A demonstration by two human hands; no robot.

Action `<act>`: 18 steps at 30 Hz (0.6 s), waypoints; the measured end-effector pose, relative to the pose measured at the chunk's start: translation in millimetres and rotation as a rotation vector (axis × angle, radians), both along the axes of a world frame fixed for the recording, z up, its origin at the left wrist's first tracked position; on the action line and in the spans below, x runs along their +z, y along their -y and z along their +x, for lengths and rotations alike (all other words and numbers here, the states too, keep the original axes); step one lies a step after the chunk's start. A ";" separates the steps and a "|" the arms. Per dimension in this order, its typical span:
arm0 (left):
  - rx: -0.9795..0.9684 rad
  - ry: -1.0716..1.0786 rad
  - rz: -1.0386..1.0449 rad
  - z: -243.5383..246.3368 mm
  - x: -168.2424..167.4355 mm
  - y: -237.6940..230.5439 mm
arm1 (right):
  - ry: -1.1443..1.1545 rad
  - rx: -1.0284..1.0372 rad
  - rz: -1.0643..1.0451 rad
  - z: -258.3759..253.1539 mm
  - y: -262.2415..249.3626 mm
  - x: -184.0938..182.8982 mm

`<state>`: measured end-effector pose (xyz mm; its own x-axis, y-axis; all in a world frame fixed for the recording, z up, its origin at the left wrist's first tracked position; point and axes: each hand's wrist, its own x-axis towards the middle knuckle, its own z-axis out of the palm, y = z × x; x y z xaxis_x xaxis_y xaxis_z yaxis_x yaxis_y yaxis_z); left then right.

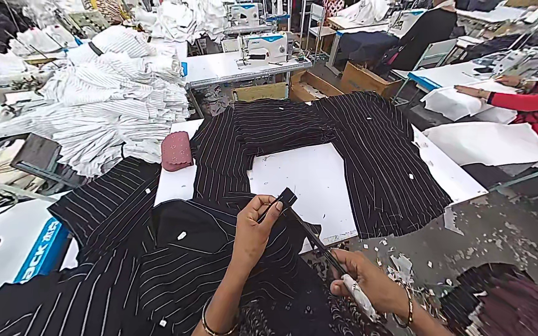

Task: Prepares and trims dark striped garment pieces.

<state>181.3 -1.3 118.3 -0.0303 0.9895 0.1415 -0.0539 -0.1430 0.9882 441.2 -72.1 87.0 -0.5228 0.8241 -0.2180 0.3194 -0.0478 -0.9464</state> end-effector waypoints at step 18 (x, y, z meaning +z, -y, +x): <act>-0.018 -0.099 -0.086 12.0 -10.8 -31.4 | 0.383 -0.240 0.015 -12.3 -74.3 -34.1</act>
<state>193.3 30.2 107.5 -0.0024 0.9984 0.0571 0.0431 -0.0570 0.9974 428.9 2.2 52.9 -0.2005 0.9167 -0.3456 0.6282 -0.1504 -0.7634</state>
